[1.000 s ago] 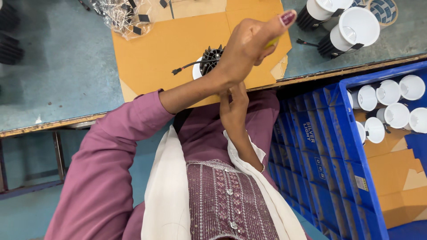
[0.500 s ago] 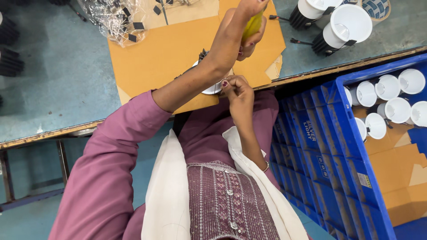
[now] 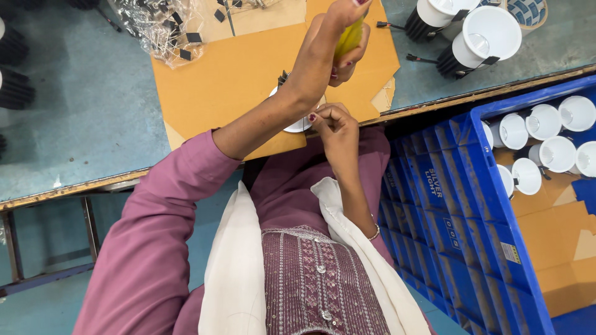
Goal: The person assembles small electronic components by inserting wires into white plastic housings and securing them with a yellow-handled screwdriver. They repeatedly pick up components, align wires, tighten screws, and place finished units into a blue crate.
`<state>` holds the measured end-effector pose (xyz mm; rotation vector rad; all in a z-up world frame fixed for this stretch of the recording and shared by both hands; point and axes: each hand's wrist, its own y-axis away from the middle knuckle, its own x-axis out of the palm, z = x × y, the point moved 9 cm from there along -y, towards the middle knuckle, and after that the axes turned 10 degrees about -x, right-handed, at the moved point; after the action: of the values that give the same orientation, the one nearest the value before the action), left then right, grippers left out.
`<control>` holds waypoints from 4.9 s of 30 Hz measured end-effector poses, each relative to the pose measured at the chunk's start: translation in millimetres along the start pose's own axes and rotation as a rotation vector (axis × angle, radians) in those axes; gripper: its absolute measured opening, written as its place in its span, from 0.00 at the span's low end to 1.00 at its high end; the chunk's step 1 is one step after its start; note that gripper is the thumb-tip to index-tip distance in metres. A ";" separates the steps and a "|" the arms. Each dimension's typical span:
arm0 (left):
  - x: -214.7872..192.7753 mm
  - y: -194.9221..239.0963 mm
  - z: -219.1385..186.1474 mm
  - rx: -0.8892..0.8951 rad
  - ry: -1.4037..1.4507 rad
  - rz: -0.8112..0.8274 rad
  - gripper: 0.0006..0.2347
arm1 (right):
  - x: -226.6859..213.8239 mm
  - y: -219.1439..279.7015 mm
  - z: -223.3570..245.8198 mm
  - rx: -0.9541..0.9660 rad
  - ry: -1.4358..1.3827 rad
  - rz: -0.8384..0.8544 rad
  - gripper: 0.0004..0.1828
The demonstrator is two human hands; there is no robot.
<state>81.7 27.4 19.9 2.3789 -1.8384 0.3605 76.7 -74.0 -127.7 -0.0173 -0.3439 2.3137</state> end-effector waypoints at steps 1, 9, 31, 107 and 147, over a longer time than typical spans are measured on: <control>0.1 1.1 -2.4 0.013 0.014 0.003 0.26 | -0.1 2.5 2.6 0.002 0.153 0.002 0.05; -2.9 16.1 0.3 0.032 0.006 -0.038 0.26 | 37.0 14.0 36.6 -0.358 0.254 0.016 0.38; -121.4 96.6 41.5 0.032 -1.362 -0.527 0.18 | -49.6 -58.7 -37.7 0.460 -1.418 -0.282 0.34; -153.1 98.2 66.7 0.036 -1.412 -0.577 0.16 | -227.8 -183.5 31.5 0.011 1.372 0.490 0.44; -172.0 69.0 93.8 -0.439 -0.856 -0.079 0.23 | -551.7 130.9 135.2 -0.354 0.419 -0.943 0.09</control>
<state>-14.6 148.9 -118.4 2.4164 -1.7788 -1.1129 351.3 -586.2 -82.0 -0.4177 -0.4219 1.2569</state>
